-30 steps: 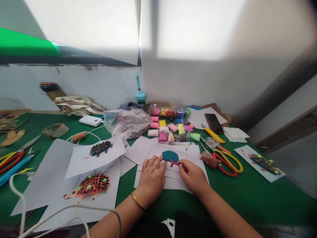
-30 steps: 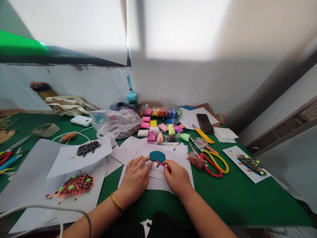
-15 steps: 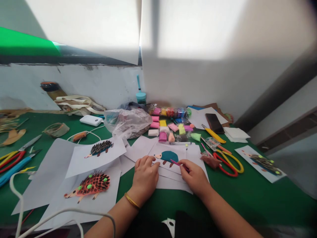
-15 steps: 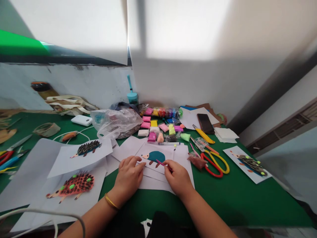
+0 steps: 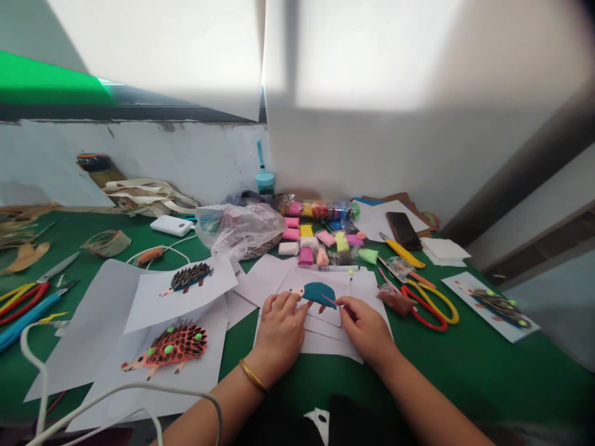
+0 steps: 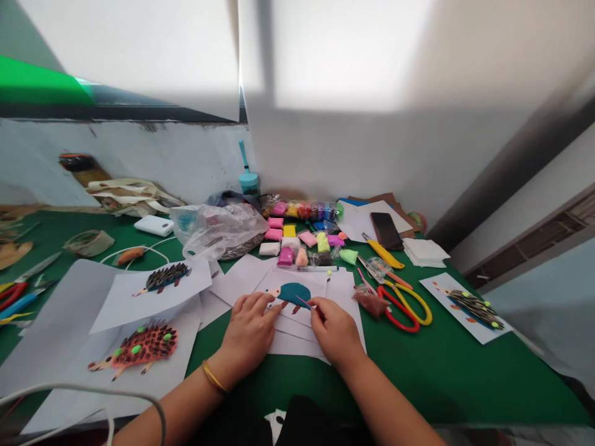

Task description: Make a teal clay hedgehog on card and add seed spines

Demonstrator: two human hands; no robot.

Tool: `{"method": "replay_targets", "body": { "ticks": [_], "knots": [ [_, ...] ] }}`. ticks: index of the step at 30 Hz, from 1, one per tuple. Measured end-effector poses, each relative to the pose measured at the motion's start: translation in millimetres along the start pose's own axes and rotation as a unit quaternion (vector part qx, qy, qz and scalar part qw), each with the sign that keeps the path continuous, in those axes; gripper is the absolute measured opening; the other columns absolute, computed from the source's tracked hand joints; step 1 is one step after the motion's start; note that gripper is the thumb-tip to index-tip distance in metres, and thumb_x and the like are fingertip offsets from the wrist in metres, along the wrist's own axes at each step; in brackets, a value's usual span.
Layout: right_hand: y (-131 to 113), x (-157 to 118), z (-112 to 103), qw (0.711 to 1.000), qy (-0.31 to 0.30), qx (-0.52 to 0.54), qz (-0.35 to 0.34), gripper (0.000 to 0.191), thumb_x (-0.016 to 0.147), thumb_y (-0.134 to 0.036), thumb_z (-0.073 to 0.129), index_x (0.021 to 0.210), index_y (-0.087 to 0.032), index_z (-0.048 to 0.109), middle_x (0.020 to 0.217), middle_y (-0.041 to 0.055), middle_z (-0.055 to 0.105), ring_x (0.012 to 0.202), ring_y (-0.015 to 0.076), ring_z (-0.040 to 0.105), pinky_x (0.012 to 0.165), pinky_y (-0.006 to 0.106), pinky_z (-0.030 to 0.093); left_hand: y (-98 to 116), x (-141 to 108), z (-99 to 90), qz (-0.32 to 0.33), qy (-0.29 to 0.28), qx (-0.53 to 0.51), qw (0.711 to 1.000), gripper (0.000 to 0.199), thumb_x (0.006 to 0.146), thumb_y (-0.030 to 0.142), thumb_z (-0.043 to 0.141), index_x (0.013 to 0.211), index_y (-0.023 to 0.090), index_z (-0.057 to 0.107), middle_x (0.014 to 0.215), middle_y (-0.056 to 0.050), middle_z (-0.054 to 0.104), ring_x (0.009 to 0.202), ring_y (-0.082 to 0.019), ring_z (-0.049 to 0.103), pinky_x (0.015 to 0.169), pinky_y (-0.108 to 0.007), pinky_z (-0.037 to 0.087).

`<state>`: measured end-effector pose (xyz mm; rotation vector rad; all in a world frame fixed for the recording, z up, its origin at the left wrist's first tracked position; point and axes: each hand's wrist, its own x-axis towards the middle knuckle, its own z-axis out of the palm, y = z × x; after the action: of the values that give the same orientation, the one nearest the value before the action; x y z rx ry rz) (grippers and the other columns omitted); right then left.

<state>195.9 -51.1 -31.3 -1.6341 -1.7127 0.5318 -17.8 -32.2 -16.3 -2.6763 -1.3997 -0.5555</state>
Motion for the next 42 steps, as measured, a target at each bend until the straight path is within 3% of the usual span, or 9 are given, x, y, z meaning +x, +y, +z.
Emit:
{"method": "replay_targets", "body": {
  "ticks": [7,14,20,42],
  "knots": [
    [3,1,2,1.000,-0.001,0.001,-0.008,0.029,0.090,-0.031,0.045,0.105,-0.022,0.068,0.099,0.0053,0.072,0.088,0.0202,0.066,0.078,0.031,0.051,15,-2,9.7,0.040,-0.005,-0.001,0.999,0.038,0.089,0.016,0.052,0.126,0.025,0.057,0.126,-0.007,0.059,0.117,-0.025,0.050,0.100,-0.044,0.034],
    [-4,-6,2,0.999,-0.023,-0.041,-0.012,0.026,0.087,-0.026,0.047,0.097,-0.024,0.071,0.093,0.0025,0.074,0.084,0.0196,0.067,0.077,0.030,0.049,13,-4,9.7,0.064,-0.002,0.000,0.998,0.022,0.090,0.016,0.053,0.108,0.023,0.062,0.125,-0.004,0.061,0.117,-0.022,0.051,0.105,-0.043,0.030],
    [-9,-15,3,0.995,-0.067,-0.067,0.012,0.027,0.085,-0.026,0.046,0.097,-0.025,0.071,0.091,0.0023,0.075,0.084,0.0208,0.069,0.075,0.030,0.049,13,-4,9.9,0.082,-0.012,0.018,0.996,0.025,0.088,0.013,0.054,0.110,0.021,0.061,0.114,-0.005,0.065,0.114,-0.022,0.052,0.100,-0.041,0.034],
    [-12,-13,7,0.992,-0.074,-0.101,0.011,0.028,0.088,-0.026,0.044,0.099,-0.024,0.070,0.092,0.0023,0.075,0.084,0.0206,0.069,0.074,0.029,0.046,13,-6,12.8,0.078,-0.025,-0.010,0.997,0.023,0.090,0.012,0.051,0.110,0.018,0.060,0.111,-0.006,0.064,0.112,-0.024,0.052,0.101,-0.043,0.032]
  ]
}}
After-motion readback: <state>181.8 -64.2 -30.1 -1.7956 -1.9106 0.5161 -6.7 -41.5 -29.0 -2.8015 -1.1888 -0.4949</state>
